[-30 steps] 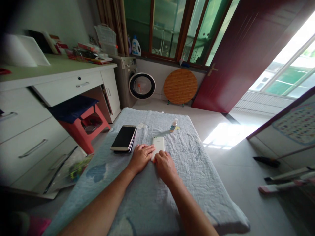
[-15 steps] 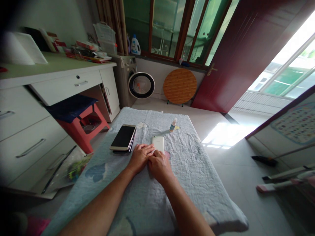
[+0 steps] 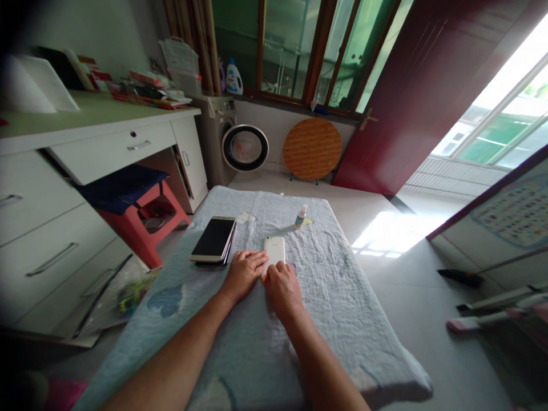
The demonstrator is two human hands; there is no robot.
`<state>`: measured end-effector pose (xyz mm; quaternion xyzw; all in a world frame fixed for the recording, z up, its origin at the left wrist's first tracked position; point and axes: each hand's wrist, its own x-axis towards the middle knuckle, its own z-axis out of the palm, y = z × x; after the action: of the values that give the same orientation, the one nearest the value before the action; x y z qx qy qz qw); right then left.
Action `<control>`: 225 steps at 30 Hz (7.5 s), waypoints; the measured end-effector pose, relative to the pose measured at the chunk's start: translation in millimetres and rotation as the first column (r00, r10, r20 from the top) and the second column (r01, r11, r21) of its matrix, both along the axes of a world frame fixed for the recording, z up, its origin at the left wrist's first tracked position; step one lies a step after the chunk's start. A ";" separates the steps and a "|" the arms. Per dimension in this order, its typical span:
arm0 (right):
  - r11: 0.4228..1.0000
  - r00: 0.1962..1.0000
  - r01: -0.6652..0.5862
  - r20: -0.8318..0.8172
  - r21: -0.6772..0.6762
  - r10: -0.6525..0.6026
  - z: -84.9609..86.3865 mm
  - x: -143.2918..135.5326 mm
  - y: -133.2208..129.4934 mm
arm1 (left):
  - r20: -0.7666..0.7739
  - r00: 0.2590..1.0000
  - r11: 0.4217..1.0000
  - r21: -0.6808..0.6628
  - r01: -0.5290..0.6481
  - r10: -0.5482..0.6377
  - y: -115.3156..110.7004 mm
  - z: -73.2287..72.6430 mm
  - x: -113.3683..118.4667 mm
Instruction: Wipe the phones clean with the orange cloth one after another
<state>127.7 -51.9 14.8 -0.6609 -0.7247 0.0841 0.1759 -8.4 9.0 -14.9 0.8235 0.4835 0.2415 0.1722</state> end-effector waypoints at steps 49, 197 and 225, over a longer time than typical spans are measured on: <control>0.946 0.942 0.324 -0.102 0.032 -0.319 -19.1 34.5 101.0 | 0.019 0.999 0.998 -0.054 0.033 -0.032 -4.0 12.0 -2.7; 0.962 0.989 0.143 0.004 0.232 -0.148 -17.1 2.3 7.5 | 0.658 0.569 0.671 -0.704 0.232 0.494 6.2 19.1 -5.4; 0.936 0.972 0.229 -0.115 0.269 -0.204 -14.8 -1.0 9.8 | 0.729 0.407 0.630 -0.682 0.371 0.550 5.5 22.0 -3.7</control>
<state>126.7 -42.1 0.0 -0.7009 -0.6438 -0.0111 0.3069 -12.0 14.4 7.1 0.3614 0.4101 0.4249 0.7216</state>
